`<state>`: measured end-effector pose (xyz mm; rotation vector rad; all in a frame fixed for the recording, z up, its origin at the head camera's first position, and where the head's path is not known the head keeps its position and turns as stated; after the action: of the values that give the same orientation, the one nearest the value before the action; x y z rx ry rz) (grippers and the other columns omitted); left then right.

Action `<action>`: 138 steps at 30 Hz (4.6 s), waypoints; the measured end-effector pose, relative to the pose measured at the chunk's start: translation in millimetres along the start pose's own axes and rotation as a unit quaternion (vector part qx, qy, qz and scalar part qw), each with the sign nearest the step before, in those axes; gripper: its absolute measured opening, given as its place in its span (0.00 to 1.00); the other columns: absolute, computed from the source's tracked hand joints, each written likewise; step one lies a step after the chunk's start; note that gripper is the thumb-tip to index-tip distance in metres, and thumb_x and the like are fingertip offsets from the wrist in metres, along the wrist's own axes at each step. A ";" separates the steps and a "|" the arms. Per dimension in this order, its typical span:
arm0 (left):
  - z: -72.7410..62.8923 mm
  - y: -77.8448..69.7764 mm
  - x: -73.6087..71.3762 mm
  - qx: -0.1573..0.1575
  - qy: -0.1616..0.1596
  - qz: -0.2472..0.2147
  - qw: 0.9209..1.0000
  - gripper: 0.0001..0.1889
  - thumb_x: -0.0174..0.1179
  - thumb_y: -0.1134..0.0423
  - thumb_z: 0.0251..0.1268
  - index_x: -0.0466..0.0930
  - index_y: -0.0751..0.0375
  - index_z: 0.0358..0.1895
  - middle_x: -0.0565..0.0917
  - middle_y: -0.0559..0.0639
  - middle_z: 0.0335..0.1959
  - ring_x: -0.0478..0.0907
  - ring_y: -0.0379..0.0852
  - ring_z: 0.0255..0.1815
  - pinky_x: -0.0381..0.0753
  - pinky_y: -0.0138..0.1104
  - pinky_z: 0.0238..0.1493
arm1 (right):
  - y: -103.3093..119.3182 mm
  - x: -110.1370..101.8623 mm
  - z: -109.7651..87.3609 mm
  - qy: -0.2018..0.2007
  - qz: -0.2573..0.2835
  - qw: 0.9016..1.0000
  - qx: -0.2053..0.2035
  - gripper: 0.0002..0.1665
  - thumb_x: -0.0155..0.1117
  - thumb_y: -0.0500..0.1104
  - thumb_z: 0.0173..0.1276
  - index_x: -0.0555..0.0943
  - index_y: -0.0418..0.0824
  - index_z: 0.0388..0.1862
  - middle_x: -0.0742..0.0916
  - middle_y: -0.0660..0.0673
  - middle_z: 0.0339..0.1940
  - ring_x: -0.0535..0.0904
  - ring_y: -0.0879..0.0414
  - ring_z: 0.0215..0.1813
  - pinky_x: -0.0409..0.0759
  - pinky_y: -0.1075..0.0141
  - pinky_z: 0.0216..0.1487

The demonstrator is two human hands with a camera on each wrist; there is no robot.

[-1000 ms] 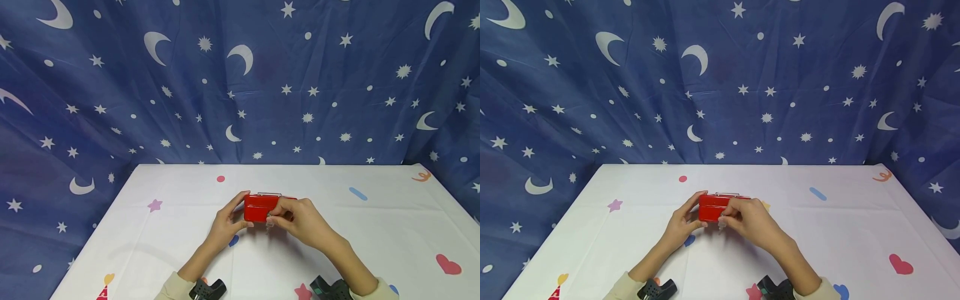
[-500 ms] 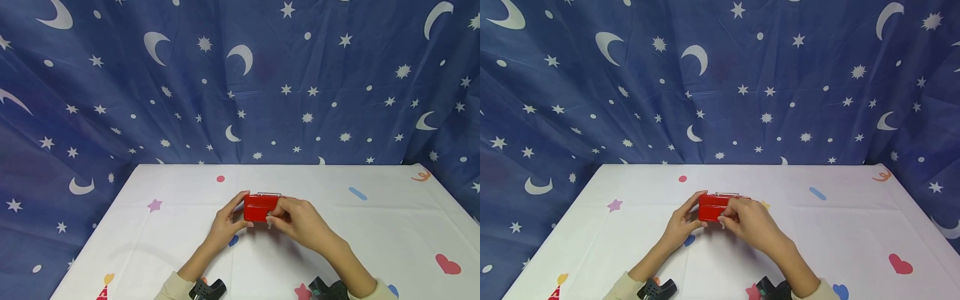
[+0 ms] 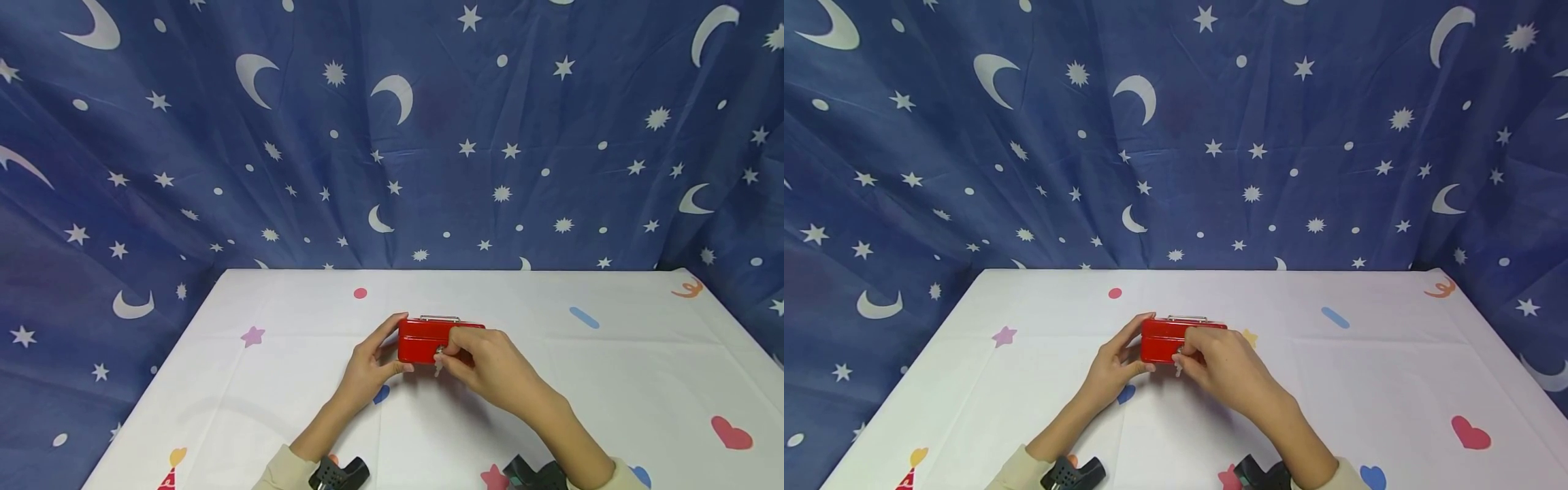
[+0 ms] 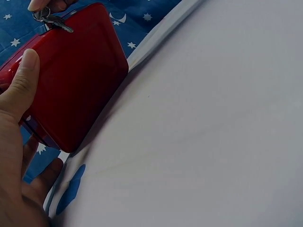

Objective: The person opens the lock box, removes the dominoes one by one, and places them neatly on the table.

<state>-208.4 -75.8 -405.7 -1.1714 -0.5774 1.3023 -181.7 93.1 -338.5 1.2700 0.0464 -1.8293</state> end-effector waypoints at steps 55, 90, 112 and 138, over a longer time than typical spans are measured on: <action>-3.5 2.6 5.2 0.005 0.057 -0.065 0.996 0.33 0.62 0.73 0.60 0.63 0.66 0.70 0.63 0.67 0.69 0.62 0.62 0.68 0.68 0.48 0.62 | -113.9 16.4 -31.7 0.136 0.318 0.912 0.221 0.38 0.76 0.45 0.54 0.73 0.38 0.64 0.78 0.36 0.59 0.78 0.43 0.57 0.80 0.61 0.53; 0.5 26.1 5.6 -0.040 0.035 0.004 0.999 0.50 0.69 0.75 0.51 0.45 0.68 0.75 0.56 0.59 0.73 0.60 0.55 0.70 0.67 0.44 0.63 | -125.0 34.7 -37.1 0.065 0.308 0.932 0.178 0.43 0.81 0.43 0.45 0.76 0.48 0.63 0.66 0.41 0.73 0.62 0.41 0.71 0.74 0.62 0.58; 0.7 3.6 1.9 -0.063 0.004 0.036 0.997 0.44 0.71 0.74 0.49 0.57 0.71 0.71 0.63 0.63 0.70 0.65 0.57 0.67 0.69 0.46 0.61 | -128.6 43.0 -40.1 0.063 0.310 0.931 0.181 0.54 0.79 0.44 0.49 0.62 0.59 0.73 0.69 0.47 0.71 0.69 0.44 0.67 0.75 0.62 0.58; 1.6 31.8 1.7 -0.063 -0.004 0.058 0.996 0.48 0.74 0.71 0.44 0.58 0.63 0.72 0.65 0.58 0.69 0.67 0.53 0.66 0.71 0.42 0.60 | -133.1 42.8 -41.0 0.034 0.342 0.918 0.199 0.52 0.79 0.44 0.49 0.64 0.52 0.73 0.70 0.44 0.70 0.69 0.44 0.67 0.75 0.63 0.57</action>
<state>-222.9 -78.3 -434.0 -1.3203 -0.6136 1.3850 -244.3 166.8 -447.4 1.3899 -0.6847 -1.2086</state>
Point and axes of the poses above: each hand's wrist, its own z-axis towards the middle knuckle, its own x-axis out of the palm, y = z × x, the point moved 7 cm from there along z, towards the middle knuckle
